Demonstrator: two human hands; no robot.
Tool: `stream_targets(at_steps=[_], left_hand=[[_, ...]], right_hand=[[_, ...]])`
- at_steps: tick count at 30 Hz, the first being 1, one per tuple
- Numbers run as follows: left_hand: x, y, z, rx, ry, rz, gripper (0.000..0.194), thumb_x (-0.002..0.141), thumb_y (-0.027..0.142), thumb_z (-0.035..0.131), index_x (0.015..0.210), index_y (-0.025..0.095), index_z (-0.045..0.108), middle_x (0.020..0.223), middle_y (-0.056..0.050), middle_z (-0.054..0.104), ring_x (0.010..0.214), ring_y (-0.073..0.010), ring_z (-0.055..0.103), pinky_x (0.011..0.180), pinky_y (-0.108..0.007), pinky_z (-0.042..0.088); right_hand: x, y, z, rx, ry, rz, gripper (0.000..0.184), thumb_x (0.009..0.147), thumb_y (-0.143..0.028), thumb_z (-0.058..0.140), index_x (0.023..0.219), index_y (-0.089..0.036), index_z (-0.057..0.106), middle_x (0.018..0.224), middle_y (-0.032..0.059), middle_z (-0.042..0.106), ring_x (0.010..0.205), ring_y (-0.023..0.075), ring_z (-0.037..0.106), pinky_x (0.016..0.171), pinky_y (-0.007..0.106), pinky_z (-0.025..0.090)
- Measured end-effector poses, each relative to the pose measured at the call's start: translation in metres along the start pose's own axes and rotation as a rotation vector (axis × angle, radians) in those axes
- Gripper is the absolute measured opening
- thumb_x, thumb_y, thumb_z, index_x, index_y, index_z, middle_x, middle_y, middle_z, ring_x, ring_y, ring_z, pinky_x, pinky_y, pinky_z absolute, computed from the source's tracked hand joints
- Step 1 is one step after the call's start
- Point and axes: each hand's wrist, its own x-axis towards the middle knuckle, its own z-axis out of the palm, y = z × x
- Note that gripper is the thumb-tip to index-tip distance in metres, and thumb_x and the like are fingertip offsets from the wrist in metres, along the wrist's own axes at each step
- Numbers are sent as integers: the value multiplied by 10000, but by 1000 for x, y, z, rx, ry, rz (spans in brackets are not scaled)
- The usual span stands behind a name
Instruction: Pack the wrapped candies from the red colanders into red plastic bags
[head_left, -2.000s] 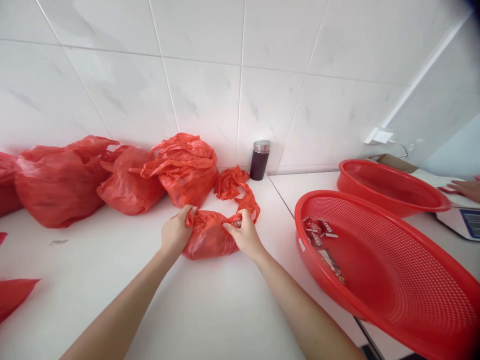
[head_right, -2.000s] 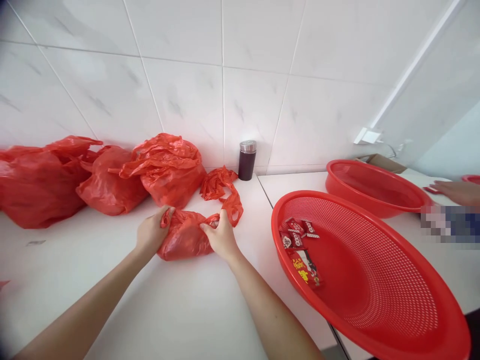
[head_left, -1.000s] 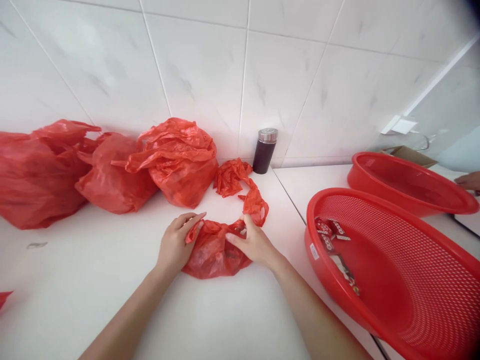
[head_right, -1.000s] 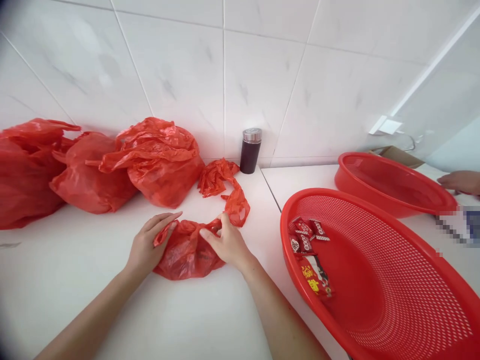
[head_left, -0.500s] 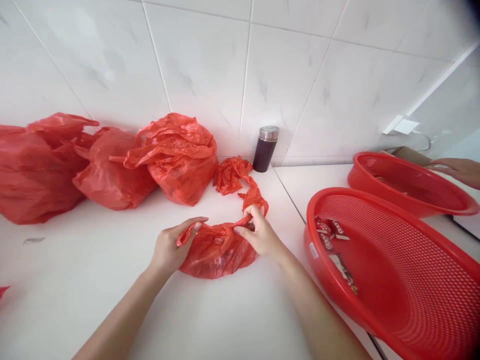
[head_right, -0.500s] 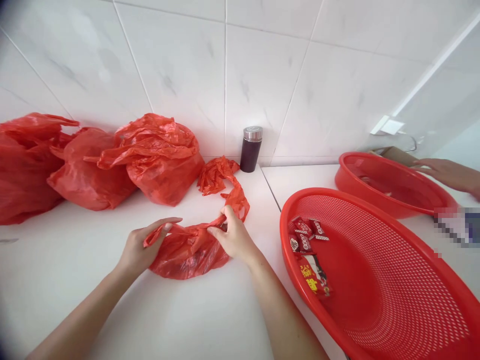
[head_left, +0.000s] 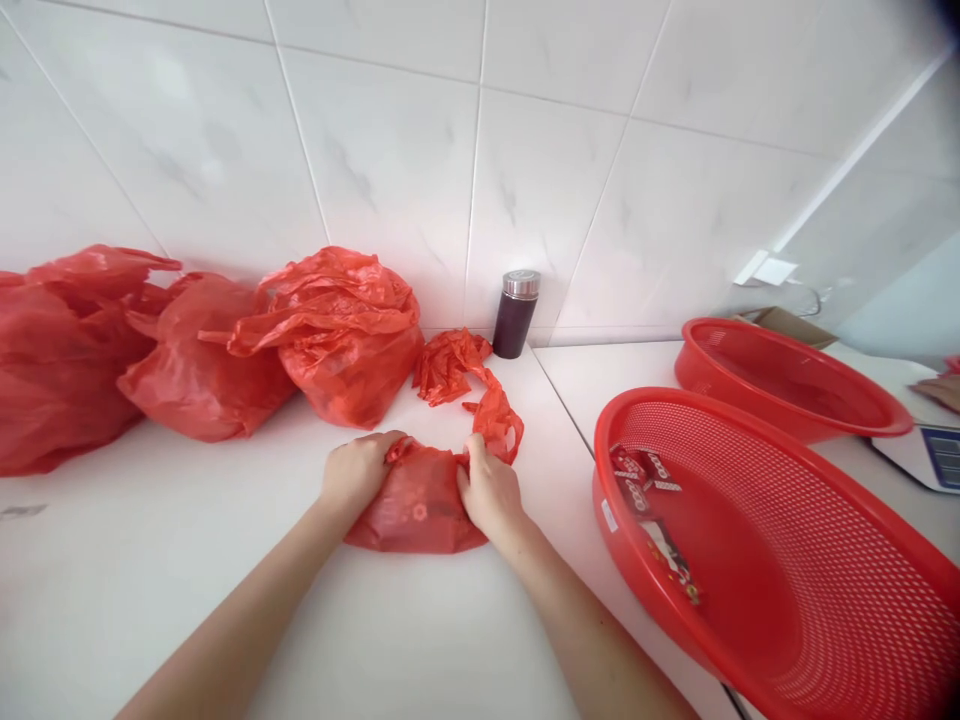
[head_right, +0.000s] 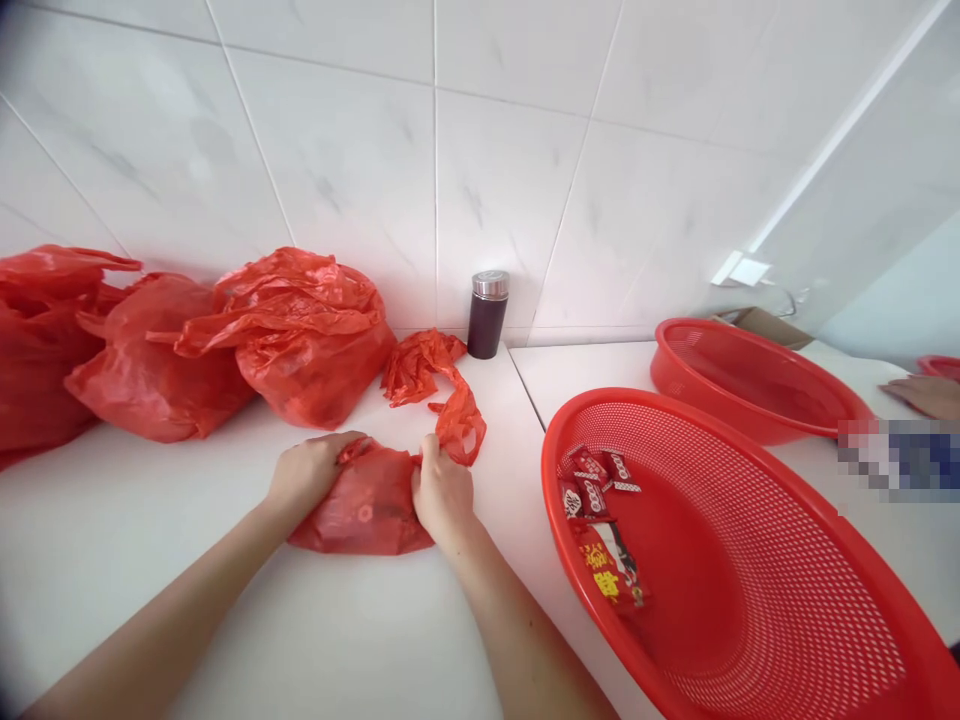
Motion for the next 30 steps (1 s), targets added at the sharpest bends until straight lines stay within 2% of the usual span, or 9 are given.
stream_targets(at_steps=[3, 8, 11, 12, 15, 20, 23, 28, 30], left_hand=[[5, -10, 6, 13, 9, 97, 379, 834, 226, 411, 1046, 320, 710, 1054, -26, 731, 879, -252, 652, 758, -327, 418], [7, -19, 11, 7, 45, 149, 397, 856, 223, 395, 1083, 295, 713, 937, -62, 707, 808, -249, 620, 770, -348, 411], [3, -21, 8, -44, 64, 128, 365, 889, 296, 392, 1048, 263, 719, 939, -80, 689, 891, -277, 612, 837, -380, 417], [1, -23, 5, -75, 68, 110, 366, 906, 349, 385, 1031, 249, 715, 973, -84, 686, 932, -282, 609, 860, -383, 422], [-11, -28, -13, -195, 42, 46, 445, 928, 504, 345, 944, 213, 681, 1009, -69, 691, 943, -254, 621, 866, -351, 459], [-37, -42, -67, -366, -158, 8, 496, 916, 576, 343, 828, 200, 655, 799, -17, 692, 800, -209, 629, 769, -295, 507], [-53, -54, -93, -369, -201, -57, 509, 900, 583, 380, 681, 212, 651, 719, -5, 670, 762, -199, 612, 783, -297, 491], [-79, -73, -103, -434, -244, -193, 499, 879, 587, 425, 606, 228, 640, 641, 5, 616, 718, -186, 587, 781, -310, 498], [-83, -77, -105, -500, -285, -234, 469, 880, 582, 430, 692, 236, 684, 692, -6, 662, 734, -191, 607, 821, -339, 512]], right_hand=[[1, -3, 5, -59, -3, -17, 151, 843, -126, 417, 963, -216, 431, 827, 60, 615, 614, 194, 538, 516, 277, 252], [-1, -5, 5, -84, 17, -38, 138, 850, -124, 400, 942, -221, 432, 788, 53, 611, 614, 201, 542, 511, 275, 258], [-9, -8, -2, -18, 45, -71, 73, 877, -233, 463, 909, -228, 398, 742, 19, 585, 605, 186, 538, 523, 267, 295], [-13, -11, -5, 57, 64, -81, 128, 887, -302, 488, 896, -233, 381, 726, 3, 569, 595, 175, 530, 531, 263, 313], [-21, -20, -17, 371, 147, -107, 296, 886, -458, 522, 828, -243, 326, 674, -42, 493, 538, 131, 460, 553, 252, 345], [-20, -28, -37, 696, 287, -70, 306, 911, -385, 473, 734, -244, 267, 661, -54, 342, 553, 114, 359, 547, 246, 331], [-15, -24, -44, 793, 307, -20, 319, 902, -371, 485, 720, -246, 254, 669, -55, 301, 561, 115, 332, 545, 250, 330], [-16, -27, -45, 826, 303, -65, 314, 895, -339, 493, 710, -242, 258, 680, -49, 300, 589, 118, 345, 569, 253, 344], [-19, -30, -44, 826, 280, -95, 305, 898, -335, 494, 721, -242, 263, 683, -51, 307, 582, 114, 340, 564, 252, 339]])
